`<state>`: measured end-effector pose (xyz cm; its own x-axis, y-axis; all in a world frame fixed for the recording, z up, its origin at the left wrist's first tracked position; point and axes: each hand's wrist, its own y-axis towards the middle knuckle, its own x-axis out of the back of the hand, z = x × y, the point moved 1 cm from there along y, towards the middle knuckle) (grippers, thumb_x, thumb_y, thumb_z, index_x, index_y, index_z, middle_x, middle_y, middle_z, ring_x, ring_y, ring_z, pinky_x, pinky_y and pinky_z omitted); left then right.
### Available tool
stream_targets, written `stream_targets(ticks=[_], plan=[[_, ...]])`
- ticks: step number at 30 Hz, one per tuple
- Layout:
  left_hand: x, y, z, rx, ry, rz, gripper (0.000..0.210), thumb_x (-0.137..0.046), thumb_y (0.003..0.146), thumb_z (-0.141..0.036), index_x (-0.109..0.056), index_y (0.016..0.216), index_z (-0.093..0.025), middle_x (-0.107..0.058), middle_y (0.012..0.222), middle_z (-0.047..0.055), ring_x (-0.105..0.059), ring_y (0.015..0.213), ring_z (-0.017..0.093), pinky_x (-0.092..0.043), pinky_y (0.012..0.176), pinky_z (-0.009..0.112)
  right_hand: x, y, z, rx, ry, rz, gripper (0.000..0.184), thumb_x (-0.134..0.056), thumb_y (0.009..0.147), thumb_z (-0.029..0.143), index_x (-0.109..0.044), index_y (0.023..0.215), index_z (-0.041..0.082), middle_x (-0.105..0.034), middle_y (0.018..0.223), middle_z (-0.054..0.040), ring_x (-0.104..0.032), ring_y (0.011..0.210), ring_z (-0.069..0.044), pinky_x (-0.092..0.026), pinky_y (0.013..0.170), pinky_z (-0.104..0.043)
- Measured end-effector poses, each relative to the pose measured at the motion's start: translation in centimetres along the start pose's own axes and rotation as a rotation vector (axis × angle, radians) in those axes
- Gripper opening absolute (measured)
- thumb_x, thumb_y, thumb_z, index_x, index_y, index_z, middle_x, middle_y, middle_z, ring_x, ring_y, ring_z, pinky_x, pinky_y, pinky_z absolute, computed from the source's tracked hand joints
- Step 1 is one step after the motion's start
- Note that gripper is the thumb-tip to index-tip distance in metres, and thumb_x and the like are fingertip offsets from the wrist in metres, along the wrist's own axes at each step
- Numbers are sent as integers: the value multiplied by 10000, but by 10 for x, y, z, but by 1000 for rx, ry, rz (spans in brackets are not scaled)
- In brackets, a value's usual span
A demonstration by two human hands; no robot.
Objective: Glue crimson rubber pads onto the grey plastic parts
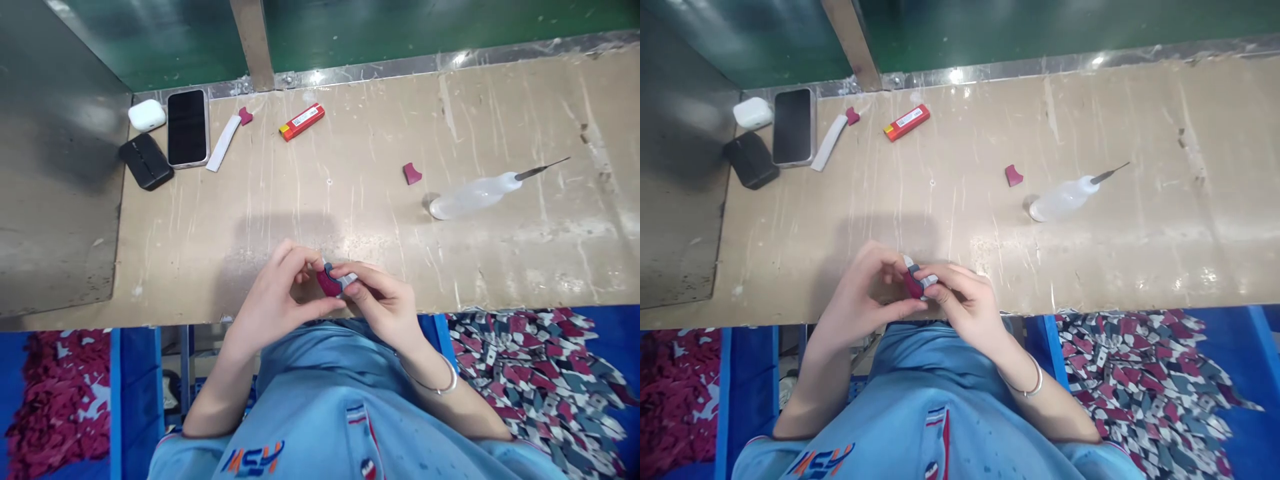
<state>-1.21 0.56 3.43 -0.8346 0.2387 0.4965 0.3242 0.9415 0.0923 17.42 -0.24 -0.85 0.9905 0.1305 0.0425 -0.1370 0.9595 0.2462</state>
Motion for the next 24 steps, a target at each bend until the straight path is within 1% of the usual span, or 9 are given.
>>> stream_targets(ticks=[3, 7, 9, 11, 14, 16, 19, 21, 24], plan=[[8, 1, -1, -114, 152, 25, 457, -952, 763, -288, -564, 999, -238, -574, 968, -37, -587, 861, 122, -512, 754, 216, -1, 1, 1, -76, 13, 23, 341, -658, 1006, 536, -845, 973, 253, -845, 952, -53, -799, 833, -193, -650, 773, -295], [12, 4, 1, -212, 243, 48, 348, -872, 851, -203, -533, 927, -227, -551, 901, -46, -565, 830, 124, -478, 734, 220, 0, 3, 1, -163, 77, 91, 436, -641, 985, 623, -837, 957, 234, -843, 943, -57, -794, 828, -189, -641, 759, -284], [11, 6, 3, -236, 238, 39, 329, -854, 874, -218, -527, 901, -223, -549, 876, -48, -553, 800, 122, -460, 709, 223, 1, 4, 1, -193, 98, 112, 443, -649, 976, 632, -834, 948, 230, -843, 953, -61, -796, 854, -197, -645, 784, -293], [8, 6, 6, -252, 220, 26, 326, -821, 911, -247, -504, 841, -218, -537, 841, -46, -538, 759, 119, -443, 676, 228, 1, 5, -1, -206, 106, 100, 445, -660, 966, 640, -833, 939, 231, -841, 945, -61, -794, 855, -202, -646, 783, -299], [3, 5, 11, -287, 222, -12, 366, -709, 1000, -276, -434, 765, -218, -512, 796, -36, -538, 726, 122, -437, 648, 236, 2, 6, -5, -214, 115, 60, 417, -669, 969, 618, -832, 953, 235, -834, 925, -54, -765, 755, -177, -628, 689, -280], [1, 4, 14, -318, 236, -70, 302, -688, 1016, -323, -468, 833, -226, -561, 837, -21, -585, 764, 135, -468, 662, 242, 1, 6, -6, -201, 108, 59, 377, -667, 987, 580, -832, 966, 242, -832, 926, -45, -753, 741, -163, -619, 689, -272], [0, 5, 18, -404, 258, -121, 218, -719, 999, -338, -531, 1010, -228, -687, 941, 9, -670, 873, 156, -548, 794, 285, 1, 6, -6, -184, 73, 74, 338, -658, 1008, 537, -828, 975, 248, -831, 934, -39, -762, 791, -170, -618, 753, -289], [0, 5, 19, -449, 282, -137, 210, -733, 991, -305, -542, 1025, -225, -742, 952, 12, -697, 908, 157, -570, 871, 305, 1, 7, -5, -195, 63, 78, 335, -653, 1013, 529, -824, 977, 243, -830, 928, -38, -759, 776, -171, -614, 746, -296], [0, 6, 19, -477, 322, -188, 218, -756, 972, -300, -551, 982, -225, -778, 919, 3, -716, 889, 160, -594, 863, 309, 2, 8, -4, -202, 60, 70, 322, -660, 1011, 518, -820, 973, 241, -823, 907, -33, -749, 748, -165, -603, 716, -287]])
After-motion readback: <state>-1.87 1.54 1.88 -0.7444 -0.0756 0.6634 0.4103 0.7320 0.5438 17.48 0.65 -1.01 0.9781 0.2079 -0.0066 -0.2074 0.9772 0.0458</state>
